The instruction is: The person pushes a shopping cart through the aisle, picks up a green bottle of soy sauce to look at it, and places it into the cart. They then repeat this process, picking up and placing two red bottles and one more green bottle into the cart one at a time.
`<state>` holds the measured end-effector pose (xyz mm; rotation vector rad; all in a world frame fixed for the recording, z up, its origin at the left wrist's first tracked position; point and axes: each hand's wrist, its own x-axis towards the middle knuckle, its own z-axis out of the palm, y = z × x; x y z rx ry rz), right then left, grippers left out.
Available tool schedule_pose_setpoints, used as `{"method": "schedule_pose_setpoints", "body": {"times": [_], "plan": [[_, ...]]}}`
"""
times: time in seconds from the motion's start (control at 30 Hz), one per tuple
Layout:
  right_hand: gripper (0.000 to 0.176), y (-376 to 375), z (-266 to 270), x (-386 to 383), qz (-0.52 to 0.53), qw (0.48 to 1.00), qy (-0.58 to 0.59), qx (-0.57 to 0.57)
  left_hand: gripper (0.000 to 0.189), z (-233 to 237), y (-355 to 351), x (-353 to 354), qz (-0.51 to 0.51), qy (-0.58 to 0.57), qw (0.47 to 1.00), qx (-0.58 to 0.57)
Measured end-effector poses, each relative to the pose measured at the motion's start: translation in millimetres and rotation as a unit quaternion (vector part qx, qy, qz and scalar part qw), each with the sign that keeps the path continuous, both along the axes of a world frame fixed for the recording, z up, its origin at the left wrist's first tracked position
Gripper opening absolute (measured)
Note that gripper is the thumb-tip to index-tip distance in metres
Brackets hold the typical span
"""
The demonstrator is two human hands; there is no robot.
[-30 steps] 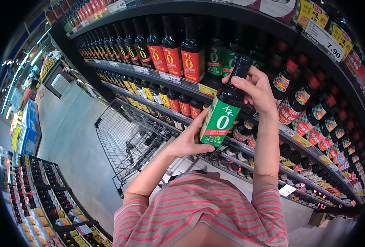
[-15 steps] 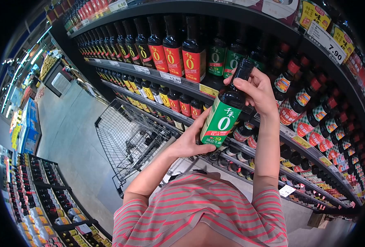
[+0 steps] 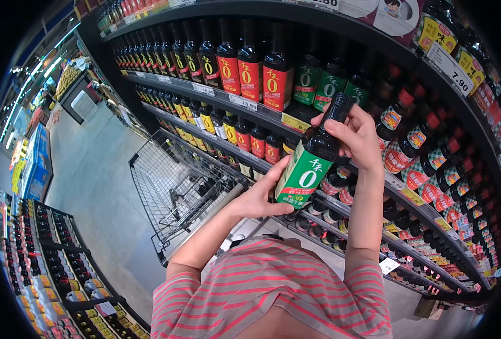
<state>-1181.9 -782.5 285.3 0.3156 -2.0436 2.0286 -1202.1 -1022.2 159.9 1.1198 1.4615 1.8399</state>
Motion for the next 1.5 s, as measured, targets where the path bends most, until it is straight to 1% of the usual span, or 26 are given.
{"method": "schedule_pose_setpoints", "body": {"times": [0.1,0.17,0.37,0.53,0.7,0.9,0.97,1.03,1.07,1.17,1.3,1.37,1.43,1.5], "plan": [[0.036,-5,0,5,-0.001,1.000,0.002,0.007,0.111,0,-9,8,-0.015,-0.031,0.999,-0.015],[0.037,-8,-1,9,0.005,1.000,0.000,0.006,0.109,-4,-11,7,-0.005,0.017,0.999,-0.031],[0.036,-13,-2,13,0.011,1.000,0.011,-0.017,0.108,-3,-14,11,0.012,0.031,0.999,-0.036],[0.035,-13,-7,9,0.012,1.000,0.015,-0.013,0.109,0,-17,13,0.016,0.039,0.998,-0.040],[0.035,-14,-10,4,0.012,1.000,0.017,-0.021,0.110,6,-19,15,-0.030,-0.010,0.999,-0.015],[0.032,-12,-9,1,0.007,1.000,0.024,-0.011,0.109,2,-17,12,-0.010,0.009,1.000,-0.009],[0.030,-11,-7,0,-0.002,1.000,0.023,-0.011,0.108,5,-16,13,-0.010,-0.011,1.000,-0.015],[0.027,-7,-8,-4,0.005,0.999,0.031,-0.010,0.107,5,-14,11,-0.001,0.009,1.000,0.010],[0.026,-7,-8,-6,0.001,1.000,0.030,-0.003,0.106,3,-13,11,0.002,-0.003,1.000,0.017],[0.029,-3,-10,-15,0.013,1.000,0.019,0.019,0.105,2,-13,10,0.005,-0.021,1.000,0.017],[0.031,-4,-8,-19,0.020,1.000,0.006,0.009,0.106,7,-12,10,0.010,-0.018,1.000,0.016],[0.032,-3,-9,-20,0.029,1.000,0.004,0.010,0.107,6,-13,10,0.002,-0.036,0.999,0.015],[0.033,-5,-8,-20,0.043,0.999,0.002,0.012,0.107,5,-13,12,0.008,-0.046,0.999,0.025],[0.035,-12,-7,-14,0.035,0.999,0.014,0.007,0.108,2,-13,15,0.024,-0.056,0.997,0.036]]}}
